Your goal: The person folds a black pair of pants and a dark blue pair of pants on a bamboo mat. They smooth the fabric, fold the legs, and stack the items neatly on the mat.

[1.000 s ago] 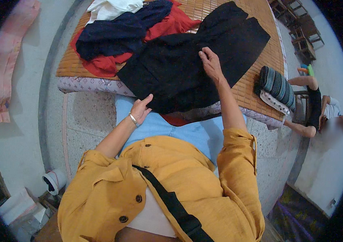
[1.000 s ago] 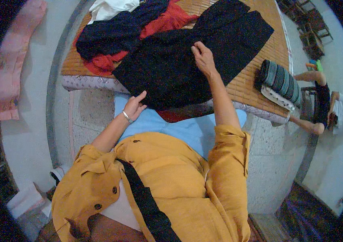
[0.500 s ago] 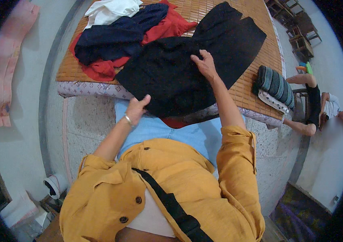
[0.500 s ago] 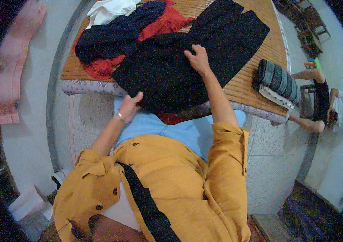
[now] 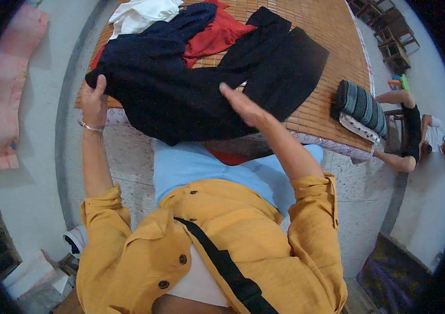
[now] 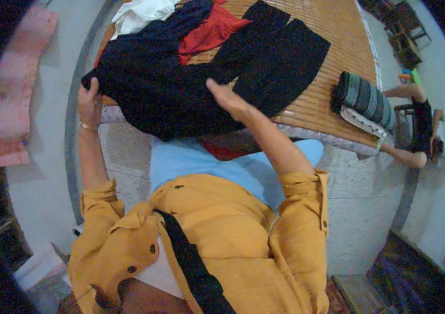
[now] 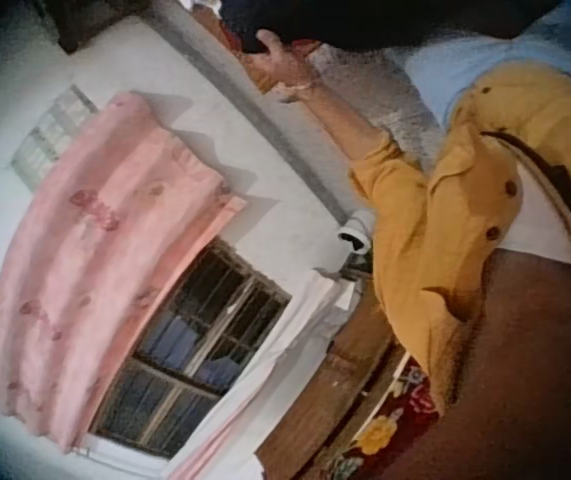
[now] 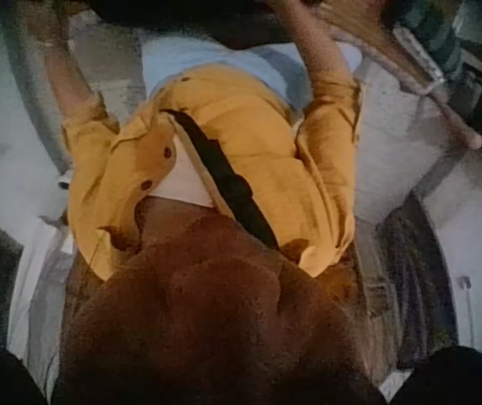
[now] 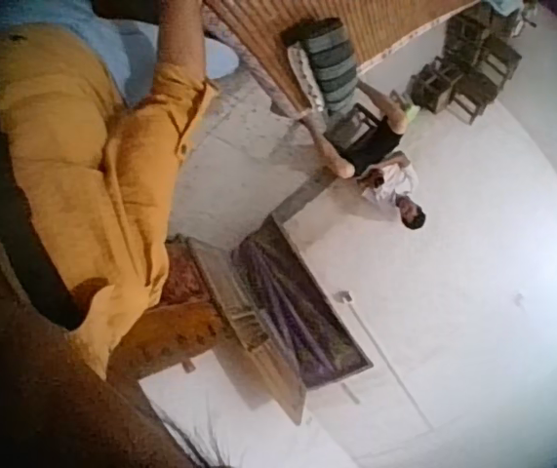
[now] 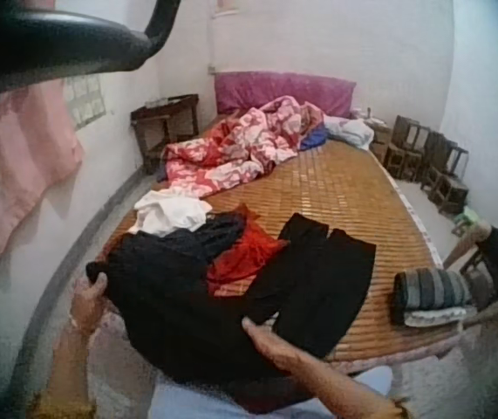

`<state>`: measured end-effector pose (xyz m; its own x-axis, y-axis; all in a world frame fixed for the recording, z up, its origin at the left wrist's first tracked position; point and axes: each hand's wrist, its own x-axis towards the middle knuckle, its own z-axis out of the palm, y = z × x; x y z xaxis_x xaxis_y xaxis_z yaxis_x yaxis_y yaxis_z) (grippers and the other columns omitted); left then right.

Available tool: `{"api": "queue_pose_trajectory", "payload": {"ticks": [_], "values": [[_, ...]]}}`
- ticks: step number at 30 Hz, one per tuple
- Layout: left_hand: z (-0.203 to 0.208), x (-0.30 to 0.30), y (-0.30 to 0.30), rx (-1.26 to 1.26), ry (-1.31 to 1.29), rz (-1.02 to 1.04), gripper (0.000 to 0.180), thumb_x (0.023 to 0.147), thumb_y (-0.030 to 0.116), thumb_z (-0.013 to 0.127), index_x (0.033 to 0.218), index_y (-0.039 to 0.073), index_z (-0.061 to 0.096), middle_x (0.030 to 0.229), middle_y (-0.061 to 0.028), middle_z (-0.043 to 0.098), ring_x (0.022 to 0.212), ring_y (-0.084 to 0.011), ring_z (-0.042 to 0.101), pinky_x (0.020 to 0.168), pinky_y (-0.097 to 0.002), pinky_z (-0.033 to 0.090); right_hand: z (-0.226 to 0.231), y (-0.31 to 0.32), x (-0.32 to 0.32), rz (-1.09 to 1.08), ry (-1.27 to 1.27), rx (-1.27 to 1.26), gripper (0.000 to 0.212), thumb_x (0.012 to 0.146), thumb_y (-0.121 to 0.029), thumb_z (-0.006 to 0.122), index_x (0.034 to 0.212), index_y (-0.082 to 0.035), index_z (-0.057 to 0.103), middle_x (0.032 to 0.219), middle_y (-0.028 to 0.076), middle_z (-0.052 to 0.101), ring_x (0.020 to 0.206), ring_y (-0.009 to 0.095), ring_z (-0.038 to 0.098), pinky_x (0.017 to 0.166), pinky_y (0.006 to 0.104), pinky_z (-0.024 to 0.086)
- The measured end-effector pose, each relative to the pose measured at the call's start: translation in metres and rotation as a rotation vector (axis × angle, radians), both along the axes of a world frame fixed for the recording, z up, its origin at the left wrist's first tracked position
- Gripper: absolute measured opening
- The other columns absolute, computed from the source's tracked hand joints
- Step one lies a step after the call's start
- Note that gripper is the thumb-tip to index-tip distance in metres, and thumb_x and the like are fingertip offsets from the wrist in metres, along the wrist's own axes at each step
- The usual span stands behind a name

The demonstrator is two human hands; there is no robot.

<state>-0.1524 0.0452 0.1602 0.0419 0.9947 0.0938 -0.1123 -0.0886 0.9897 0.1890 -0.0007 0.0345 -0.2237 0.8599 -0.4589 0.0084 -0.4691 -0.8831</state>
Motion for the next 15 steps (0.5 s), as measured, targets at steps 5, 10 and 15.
{"api": "queue_pose_trajectory", "payload": {"ticks": [5,10,15], "values": [[-0.007,-0.001,-0.025,-0.03,-0.091,0.03,0.03,0.088,0.021,0.056,0.112,0.003,0.055,0.111,-0.0065,0.058,0.102,-0.0184,0.054,0.091,-0.0319,0.04,-0.007,-0.045,-0.019,0.008,0.175,-0.521,0.055,0.088,-0.036,0.046,0.129,0.001,0.039,0.132,0.013,0.043,0.119,0.023,0.042,0.102,0.0318,0.027],[0.006,-0.016,-0.021,0.062,-0.189,-0.014,0.027,0.089,0.019,0.054,0.112,0.003,0.055,0.11,-0.008,0.059,0.101,-0.0193,0.055,0.09,-0.0336,0.042,0.003,-0.029,-0.013,-0.204,0.269,-0.189,0.047,0.076,-0.016,0.065,0.116,-0.001,0.045,0.104,0.009,0.055,0.096,0.022,0.051,0.09,0.0344,0.037],[0.017,-0.036,-0.01,0.032,0.066,0.167,0.036,0.085,0.025,0.061,0.11,0.001,0.054,0.106,-0.0104,0.059,0.098,-0.0211,0.056,0.088,-0.0328,0.043,0.109,0.001,0.0,-0.45,0.527,0.54,0.04,0.077,-0.004,0.063,0.113,-0.004,0.047,0.095,0.005,0.055,0.081,0.011,0.053,0.071,0.0196,0.044]]}}
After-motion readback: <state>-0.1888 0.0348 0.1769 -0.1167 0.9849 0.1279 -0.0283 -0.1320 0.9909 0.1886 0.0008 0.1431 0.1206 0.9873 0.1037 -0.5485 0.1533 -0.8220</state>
